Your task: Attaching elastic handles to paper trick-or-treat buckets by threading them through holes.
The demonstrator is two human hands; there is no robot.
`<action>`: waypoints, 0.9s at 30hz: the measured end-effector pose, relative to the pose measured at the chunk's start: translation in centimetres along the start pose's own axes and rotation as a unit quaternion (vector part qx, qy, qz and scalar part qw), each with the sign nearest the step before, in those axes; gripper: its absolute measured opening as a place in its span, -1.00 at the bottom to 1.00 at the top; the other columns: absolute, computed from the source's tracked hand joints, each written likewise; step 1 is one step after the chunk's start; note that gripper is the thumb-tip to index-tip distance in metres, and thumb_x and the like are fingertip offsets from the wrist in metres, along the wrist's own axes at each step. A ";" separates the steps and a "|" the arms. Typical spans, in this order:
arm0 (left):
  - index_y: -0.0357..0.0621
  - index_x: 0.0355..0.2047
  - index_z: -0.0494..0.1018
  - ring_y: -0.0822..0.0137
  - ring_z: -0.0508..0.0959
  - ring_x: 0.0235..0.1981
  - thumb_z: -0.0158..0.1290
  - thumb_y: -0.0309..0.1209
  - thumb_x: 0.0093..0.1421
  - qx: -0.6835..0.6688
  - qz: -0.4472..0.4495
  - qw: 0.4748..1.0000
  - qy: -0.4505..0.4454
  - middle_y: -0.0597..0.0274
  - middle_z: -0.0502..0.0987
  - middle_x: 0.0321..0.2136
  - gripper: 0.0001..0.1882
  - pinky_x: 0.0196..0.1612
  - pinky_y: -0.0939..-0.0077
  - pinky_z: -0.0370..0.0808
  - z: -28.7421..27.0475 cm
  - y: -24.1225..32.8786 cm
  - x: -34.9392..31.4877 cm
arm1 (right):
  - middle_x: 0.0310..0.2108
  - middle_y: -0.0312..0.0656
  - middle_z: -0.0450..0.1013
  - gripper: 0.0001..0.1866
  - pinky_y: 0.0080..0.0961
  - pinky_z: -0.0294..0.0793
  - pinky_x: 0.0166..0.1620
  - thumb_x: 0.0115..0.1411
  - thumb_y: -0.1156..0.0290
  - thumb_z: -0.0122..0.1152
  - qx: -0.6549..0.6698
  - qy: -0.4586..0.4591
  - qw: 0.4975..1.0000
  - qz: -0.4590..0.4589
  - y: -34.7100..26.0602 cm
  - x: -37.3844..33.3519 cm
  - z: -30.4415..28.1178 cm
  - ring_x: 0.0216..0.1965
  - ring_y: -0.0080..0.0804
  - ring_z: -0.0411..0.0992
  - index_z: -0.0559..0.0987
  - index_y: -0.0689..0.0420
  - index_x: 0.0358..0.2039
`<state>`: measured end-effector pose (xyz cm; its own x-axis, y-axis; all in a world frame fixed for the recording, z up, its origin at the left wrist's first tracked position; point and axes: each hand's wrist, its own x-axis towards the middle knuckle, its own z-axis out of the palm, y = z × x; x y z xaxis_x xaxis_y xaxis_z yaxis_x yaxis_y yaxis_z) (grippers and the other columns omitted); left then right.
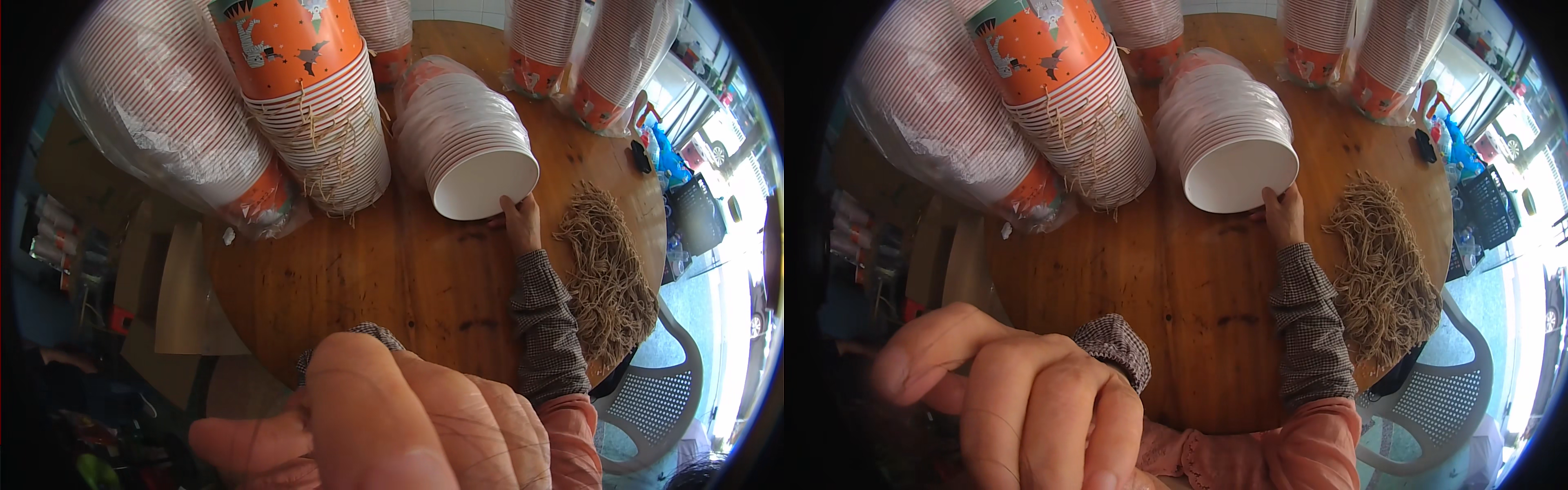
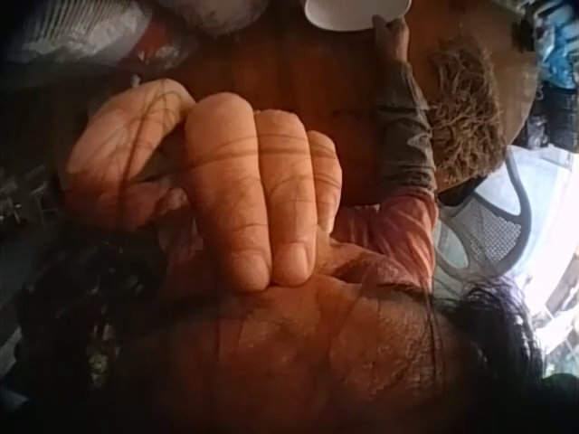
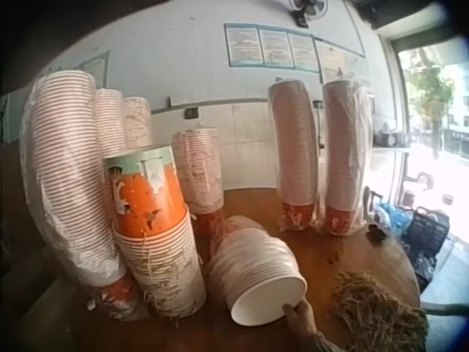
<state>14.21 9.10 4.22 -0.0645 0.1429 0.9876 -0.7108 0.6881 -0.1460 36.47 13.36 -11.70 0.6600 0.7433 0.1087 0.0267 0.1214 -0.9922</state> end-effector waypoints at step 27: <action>0.09 -0.21 0.39 0.26 0.60 -0.43 0.04 -0.42 0.25 0.292 -0.245 0.795 0.473 0.22 0.57 -0.49 -0.87 -0.27 0.45 0.53 7.0 0.0 10.6 | -0.32 -0.03 0.46 -0.71 -0.53 0.59 -0.54 0.20 0.55 -0.01 -0.014 0.002 1.000 -0.001 1.1 0.3 -0.9 -0.50 -0.35 0.51 0.32 0.39 -0.07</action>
<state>8.62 5.70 15.11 0.6789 0.6199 0.3935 -0.7100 0.4176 0.5671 37.39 13.13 -12.77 0.6634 0.7400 0.1109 0.0492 0.1048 -0.9933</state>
